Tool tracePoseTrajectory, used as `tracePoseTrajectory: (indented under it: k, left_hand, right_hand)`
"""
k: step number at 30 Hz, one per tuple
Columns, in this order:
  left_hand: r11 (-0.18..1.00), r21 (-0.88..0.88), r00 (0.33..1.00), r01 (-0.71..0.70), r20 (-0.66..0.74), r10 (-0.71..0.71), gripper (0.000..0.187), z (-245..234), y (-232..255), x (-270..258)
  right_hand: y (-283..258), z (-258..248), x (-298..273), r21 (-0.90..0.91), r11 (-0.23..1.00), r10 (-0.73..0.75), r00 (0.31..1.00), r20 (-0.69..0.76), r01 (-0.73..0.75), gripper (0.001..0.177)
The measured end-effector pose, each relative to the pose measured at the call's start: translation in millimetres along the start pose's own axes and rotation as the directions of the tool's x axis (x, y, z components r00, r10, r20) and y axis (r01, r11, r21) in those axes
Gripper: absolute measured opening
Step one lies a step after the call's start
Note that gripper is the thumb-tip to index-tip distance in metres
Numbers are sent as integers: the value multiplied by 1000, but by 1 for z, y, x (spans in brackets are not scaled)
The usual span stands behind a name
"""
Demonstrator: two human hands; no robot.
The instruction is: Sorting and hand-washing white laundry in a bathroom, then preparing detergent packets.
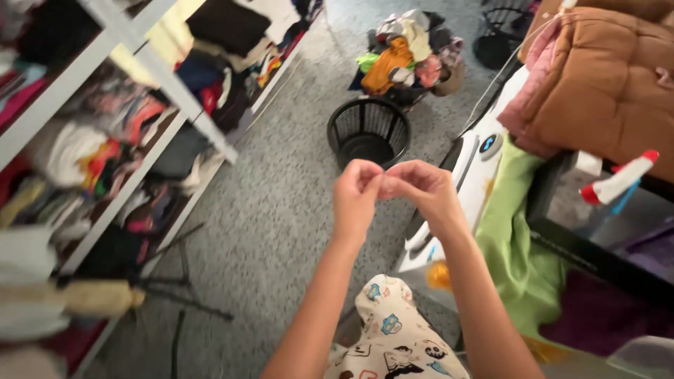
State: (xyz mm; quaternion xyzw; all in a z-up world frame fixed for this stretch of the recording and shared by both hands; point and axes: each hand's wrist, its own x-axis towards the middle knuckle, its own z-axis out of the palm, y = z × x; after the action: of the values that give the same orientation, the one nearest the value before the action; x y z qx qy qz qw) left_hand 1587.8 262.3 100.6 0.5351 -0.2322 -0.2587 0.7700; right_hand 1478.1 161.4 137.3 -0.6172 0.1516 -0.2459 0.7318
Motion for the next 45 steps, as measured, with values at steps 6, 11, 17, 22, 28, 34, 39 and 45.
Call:
tracePoseTrajectory:
  k: [6,11,17,22,28,34,39,45]
  left_hand:
    - [998,-21,974,-64,218,67,8,63,-29,125]
    - [953,269,952,-138,302,52,8,136,-20,229]
    - [967,239,874,-86,483,-42,7,224,-57,322]
    - [937,251,810,-242,585,52,8,322,-107,380]
    - [815,204,694,-543,655,299,12,436,-148,466]
    - [762,262,619,-593,753,223,18,510,-188,527]
    - [750,318,516,-580,856,36,23,530,-216,550]
    - [855,139,401,-501,912,87,44,538,-235,562]
  right_hand:
    - [4,-66,97,-169,983,-107,970,-219,70,11]
    - [-10,-140,182,-180,984,-97,794,-601,-16,16]
    - [-50,-227,220,-296,941,-337,536,-774,165,18]
    - [-76,-318,234,-431,902,-403,395,-825,20,19]
    - [-105,-416,277,-474,875,-453,182,-873,-96,15]
    - [-98,-498,335,-541,776,-524,147,-839,-324,10]
    - [-99,-520,371,-406,798,-411,93,-907,-446,12]
    - [-63,-554,372,-515,575,-588,116,-800,-635,12]
